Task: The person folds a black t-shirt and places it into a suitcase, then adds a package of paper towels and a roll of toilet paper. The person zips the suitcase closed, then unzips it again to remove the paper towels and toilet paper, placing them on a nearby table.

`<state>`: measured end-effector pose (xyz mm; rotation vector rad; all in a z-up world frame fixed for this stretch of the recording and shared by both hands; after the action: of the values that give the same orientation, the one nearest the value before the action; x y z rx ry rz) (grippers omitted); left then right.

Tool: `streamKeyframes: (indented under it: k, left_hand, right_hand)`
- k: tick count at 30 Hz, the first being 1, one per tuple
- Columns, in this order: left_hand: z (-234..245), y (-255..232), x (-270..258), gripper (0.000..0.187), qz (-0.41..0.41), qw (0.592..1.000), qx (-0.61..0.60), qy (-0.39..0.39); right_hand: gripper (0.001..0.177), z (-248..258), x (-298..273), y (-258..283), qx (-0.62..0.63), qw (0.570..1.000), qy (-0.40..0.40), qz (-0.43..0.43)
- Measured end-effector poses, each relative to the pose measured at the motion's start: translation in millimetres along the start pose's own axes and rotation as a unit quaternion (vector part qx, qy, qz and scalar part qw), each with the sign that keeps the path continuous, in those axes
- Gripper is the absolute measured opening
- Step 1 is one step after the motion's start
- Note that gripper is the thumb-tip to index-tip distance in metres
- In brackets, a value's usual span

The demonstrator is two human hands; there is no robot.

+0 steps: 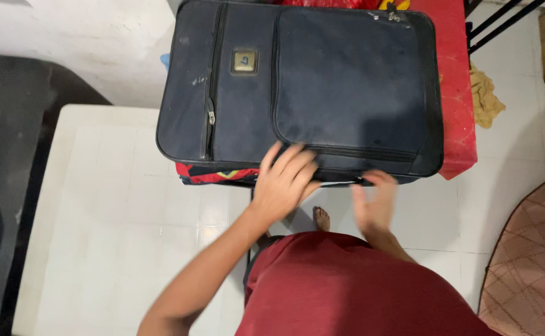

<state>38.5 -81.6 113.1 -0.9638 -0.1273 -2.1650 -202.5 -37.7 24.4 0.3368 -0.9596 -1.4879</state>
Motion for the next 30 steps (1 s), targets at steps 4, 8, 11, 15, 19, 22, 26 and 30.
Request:
streamKeyframes:
  k: [4, 8, 11, 15, 19, 22, 26, 30]
  left_hand:
    - [-45, -13, 91, 0.109, -0.07, 0.975, 0.043, 0.208]
    - [-92, -30, 101, 0.128, -0.16, 0.897, 0.11, 0.398]
    - [-114, -33, 87, 0.13, -0.181, 0.889, 0.122, 0.403]
    - [-141, -31, 67, 0.114, -0.199, 0.896, 0.112, 0.381]
    - [-151, -29, 58, 0.1, -0.217, 0.901, 0.106, 0.36]
    - [-157, -30, 53, 0.101, -0.212, 0.891, 0.109, 0.386]
    - [-157, -28, 56, 0.105, -0.213, 0.888, 0.101, 0.394]
    - [-154, -23, 61, 0.112, -0.2, 0.878, 0.079, 0.427]
  right_hand:
    - [0.036, 32, -20, -88, 0.027, 0.977, -0.097, -0.188]
    - [0.028, -2, -13, -134, 0.165, 0.938, -0.021, -0.303]
    - [0.022, -16, -12, -129, 0.202, 0.943, -0.05, -0.26]
    - [0.013, -6, -18, -116, 0.156, 0.962, -0.024, -0.221]
    - [0.018, 6, -13, -111, 0.106, 0.96, -0.004, -0.26]
    - [0.02, 19, -2, -88, -0.107, 0.986, 0.074, -0.104]
    - [0.027, 25, 4, -85, -0.045, 0.969, 0.209, -0.126]
    - [0.029, 6, 14, -85, -0.023, 0.909, 0.334, -0.249]
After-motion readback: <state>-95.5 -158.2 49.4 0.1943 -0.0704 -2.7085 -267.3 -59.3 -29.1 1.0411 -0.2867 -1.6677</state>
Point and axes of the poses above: each hand's wrist, its own x-axis towards the middle knuckle, its own z-axis out of the back of the hand, y = z × x, the point moved 7 cm from there along x, towards the middle knuckle, and after that the axes turned 8 degrees about x, right-handed, at the moved point
